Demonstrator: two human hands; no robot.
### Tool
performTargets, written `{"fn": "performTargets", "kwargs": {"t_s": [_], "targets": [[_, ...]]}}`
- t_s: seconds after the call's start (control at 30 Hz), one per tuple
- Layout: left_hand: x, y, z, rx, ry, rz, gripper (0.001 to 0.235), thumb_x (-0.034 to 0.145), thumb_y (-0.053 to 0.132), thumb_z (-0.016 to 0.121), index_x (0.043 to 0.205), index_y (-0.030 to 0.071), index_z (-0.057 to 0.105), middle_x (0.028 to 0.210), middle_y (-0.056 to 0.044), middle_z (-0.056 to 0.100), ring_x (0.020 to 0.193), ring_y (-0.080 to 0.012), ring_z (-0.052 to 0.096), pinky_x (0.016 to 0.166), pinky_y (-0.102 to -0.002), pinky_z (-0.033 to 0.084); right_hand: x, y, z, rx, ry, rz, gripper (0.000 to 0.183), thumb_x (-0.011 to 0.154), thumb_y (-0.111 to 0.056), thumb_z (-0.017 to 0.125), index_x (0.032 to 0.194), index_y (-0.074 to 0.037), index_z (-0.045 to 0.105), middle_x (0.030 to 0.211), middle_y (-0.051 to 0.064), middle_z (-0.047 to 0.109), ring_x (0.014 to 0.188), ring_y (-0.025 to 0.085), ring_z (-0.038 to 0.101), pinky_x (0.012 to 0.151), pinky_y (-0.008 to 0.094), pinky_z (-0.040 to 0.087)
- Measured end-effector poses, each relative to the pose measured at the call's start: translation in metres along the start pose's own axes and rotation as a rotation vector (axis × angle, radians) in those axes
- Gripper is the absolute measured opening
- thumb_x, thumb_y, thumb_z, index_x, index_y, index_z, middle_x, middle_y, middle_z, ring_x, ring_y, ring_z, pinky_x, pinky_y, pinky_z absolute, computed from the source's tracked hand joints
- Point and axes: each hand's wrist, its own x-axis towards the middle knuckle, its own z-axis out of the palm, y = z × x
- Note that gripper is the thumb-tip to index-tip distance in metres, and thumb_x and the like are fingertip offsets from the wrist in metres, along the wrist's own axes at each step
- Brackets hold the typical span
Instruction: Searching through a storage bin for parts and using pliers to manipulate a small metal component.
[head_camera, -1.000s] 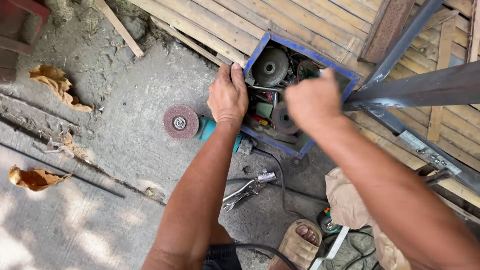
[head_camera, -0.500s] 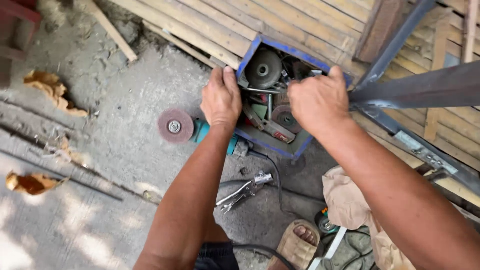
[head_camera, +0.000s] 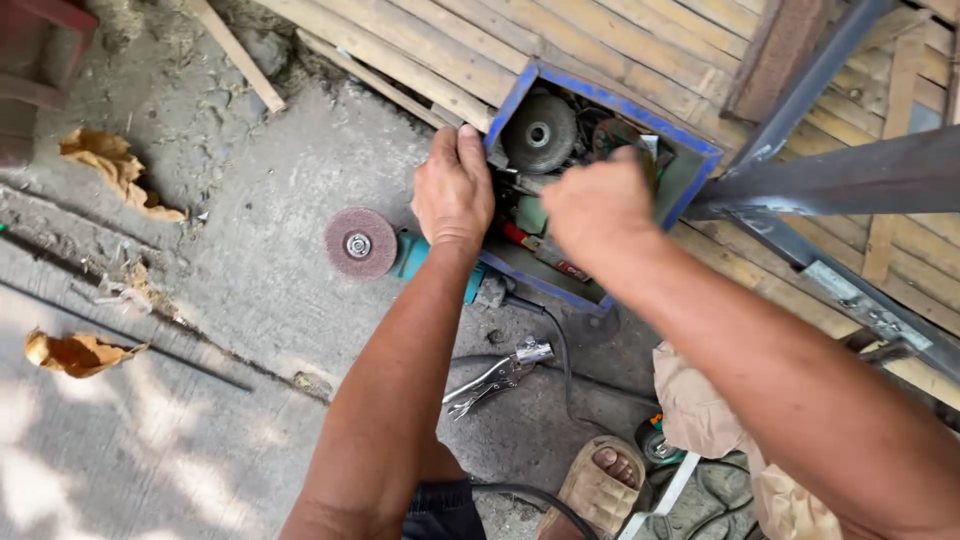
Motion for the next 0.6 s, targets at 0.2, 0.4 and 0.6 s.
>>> {"fn": "performTargets", "kwargs": {"t_s": [0.2, 0.4, 0.6], "targets": [[0.005, -0.01, 0.009, -0.053, -0.027, 0.036, 0.044, 0.1, 0.058, 0.032, 0.107, 0.025, 0.061, 0.11, -0.016, 0.075, 0.119, -0.0393, 0.067, 0.105, -0.056, 0.05, -0.013, -0.029, 0.014, -0.02, 0.124, -0.013, 0.022, 0.082, -0.024, 0.066, 0.063, -0.027, 0.075, 0.057, -0.004, 0.069, 0.068, 0.029, 0.073, 0.072, 0.043, 0.035], [0.003, -0.01, 0.006, -0.07, -0.016, 0.041, 0.045, 0.099, 0.058, 0.032, 0.106, 0.025, 0.061, 0.109, -0.013, 0.076, 0.118, -0.0369, 0.067, 0.103, -0.054, 0.051, -0.011, -0.036, 0.031, -0.01, -0.097, 0.003, 0.032, 0.088, -0.017, 0.052, 0.076, -0.022, 0.081, 0.067, 0.003, 0.077, 0.08, 0.028, 0.078, 0.086, 0.045, 0.032], [0.008, -0.009, 0.002, -0.189, -0.105, 0.122, 0.047, 0.102, 0.047, 0.033, 0.113, 0.013, 0.064, 0.109, -0.025, 0.074, 0.115, -0.0479, 0.066, 0.104, -0.056, 0.051, -0.031, 0.026, -0.021, -0.172, -0.114, 0.161, 0.029, 0.086, -0.019, 0.053, 0.071, -0.024, 0.078, 0.065, 0.001, 0.075, 0.075, 0.03, 0.078, 0.075, 0.041, 0.033]]}}
